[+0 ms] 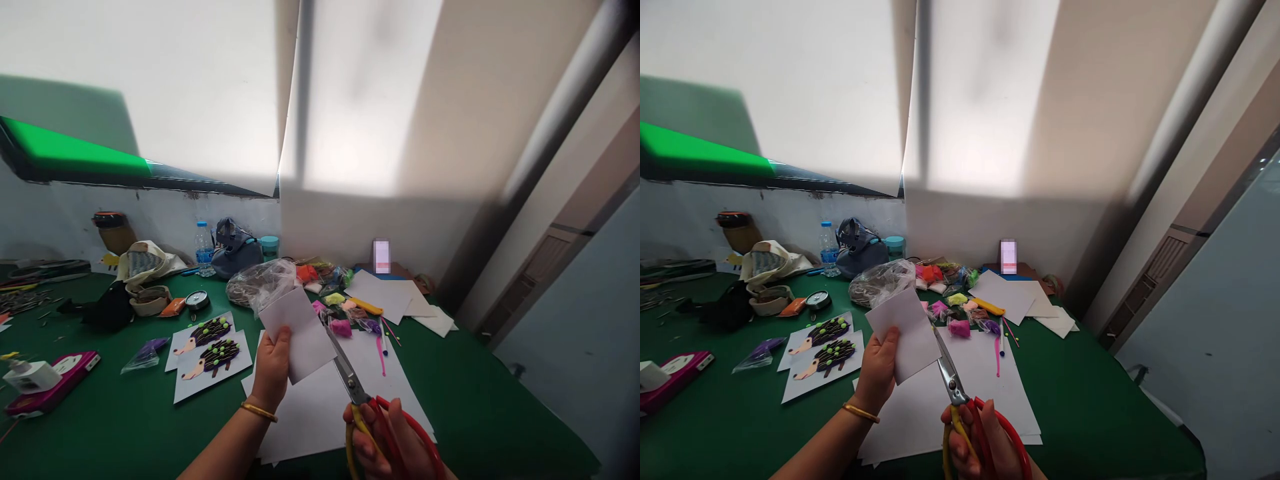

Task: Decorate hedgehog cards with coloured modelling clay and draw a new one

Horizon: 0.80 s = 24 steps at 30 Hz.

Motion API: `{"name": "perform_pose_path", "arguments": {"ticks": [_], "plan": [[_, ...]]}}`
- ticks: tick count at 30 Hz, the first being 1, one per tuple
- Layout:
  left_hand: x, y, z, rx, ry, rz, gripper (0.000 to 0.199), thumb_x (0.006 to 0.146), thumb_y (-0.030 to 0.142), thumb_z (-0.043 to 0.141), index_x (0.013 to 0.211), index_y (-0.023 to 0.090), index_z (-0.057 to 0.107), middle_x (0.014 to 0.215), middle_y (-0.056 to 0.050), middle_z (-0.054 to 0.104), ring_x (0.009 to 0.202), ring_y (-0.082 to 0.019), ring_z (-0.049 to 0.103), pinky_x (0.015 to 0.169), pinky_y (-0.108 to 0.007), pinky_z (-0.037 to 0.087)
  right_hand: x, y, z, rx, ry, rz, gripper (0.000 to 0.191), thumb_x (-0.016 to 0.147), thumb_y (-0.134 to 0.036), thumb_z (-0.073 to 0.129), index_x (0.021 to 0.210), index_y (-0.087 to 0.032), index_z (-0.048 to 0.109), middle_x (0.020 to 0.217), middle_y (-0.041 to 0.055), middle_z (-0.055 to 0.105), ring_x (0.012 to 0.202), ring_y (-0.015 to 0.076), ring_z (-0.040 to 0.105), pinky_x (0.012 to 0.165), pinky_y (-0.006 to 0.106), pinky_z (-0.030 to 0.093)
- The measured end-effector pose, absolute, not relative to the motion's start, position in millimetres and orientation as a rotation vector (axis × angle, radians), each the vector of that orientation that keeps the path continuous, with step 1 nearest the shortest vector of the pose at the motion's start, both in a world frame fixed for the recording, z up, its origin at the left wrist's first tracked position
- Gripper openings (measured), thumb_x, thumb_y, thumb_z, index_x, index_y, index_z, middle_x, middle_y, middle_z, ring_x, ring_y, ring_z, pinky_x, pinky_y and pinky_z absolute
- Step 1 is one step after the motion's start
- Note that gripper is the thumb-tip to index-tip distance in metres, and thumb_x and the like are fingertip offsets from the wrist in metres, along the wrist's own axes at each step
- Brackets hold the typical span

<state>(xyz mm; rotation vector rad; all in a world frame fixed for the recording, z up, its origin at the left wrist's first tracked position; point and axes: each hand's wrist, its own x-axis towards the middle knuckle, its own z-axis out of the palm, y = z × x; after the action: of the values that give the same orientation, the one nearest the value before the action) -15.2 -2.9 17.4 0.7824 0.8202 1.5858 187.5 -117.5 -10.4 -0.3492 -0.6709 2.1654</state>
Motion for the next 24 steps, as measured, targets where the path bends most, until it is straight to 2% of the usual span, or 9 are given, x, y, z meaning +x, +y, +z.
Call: {"name": "perform_pose_path", "arguments": {"ticks": [5,10,16,24], "plan": [[-8,-10,19,0.748,0.828,1.508,0.053,0.069,0.048,0.079,0.108,0.016,0.063,0.088,-0.006,0.074,0.075,-0.021,0.069,0.064,-0.028,0.055,184,-123,0,-0.424,-0.578,2.157,0.081,0.063,-0.080,0.067,0.109,-0.013,0.065,0.079,0.0029,0.057,0.059,0.0068,0.047,0.053,0.018,0.031],[3,-19,20,0.733,0.836,1.421,0.055,0.071,0.048,0.078,0.113,0.017,0.062,0.088,-0.007,0.074,0.075,-0.021,0.069,0.065,-0.029,0.056,179,-122,6,-0.433,-0.577,2.130,0.084,0.063,-0.083,0.064,0.110,-0.014,0.063,0.083,0.0046,0.059,0.066,0.0103,0.050,0.060,0.021,0.034],[3,-20,21,0.718,0.835,1.428,0.056,0.069,0.049,0.079,0.112,0.016,0.061,0.086,-0.006,0.073,0.074,-0.021,0.070,0.063,-0.029,0.056,178,-119,10,-0.372,-0.577,2.132,0.082,0.063,-0.084,0.062,0.106,-0.014,0.062,0.082,0.0038,0.057,0.061,0.0086,0.045,0.057,0.021,0.032],[0,-19,23,0.770,0.835,1.443,0.052,0.071,0.048,0.078,0.108,0.015,0.063,0.084,-0.006,0.073,0.073,-0.021,0.069,0.063,-0.029,0.056,184,-113,-7,-0.285,-0.679,2.115,0.077,0.071,-0.080,0.058,0.108,-0.013,0.061,0.068,-0.0031,0.051,0.045,0.0022,0.031,0.042,0.016,0.025]]}}
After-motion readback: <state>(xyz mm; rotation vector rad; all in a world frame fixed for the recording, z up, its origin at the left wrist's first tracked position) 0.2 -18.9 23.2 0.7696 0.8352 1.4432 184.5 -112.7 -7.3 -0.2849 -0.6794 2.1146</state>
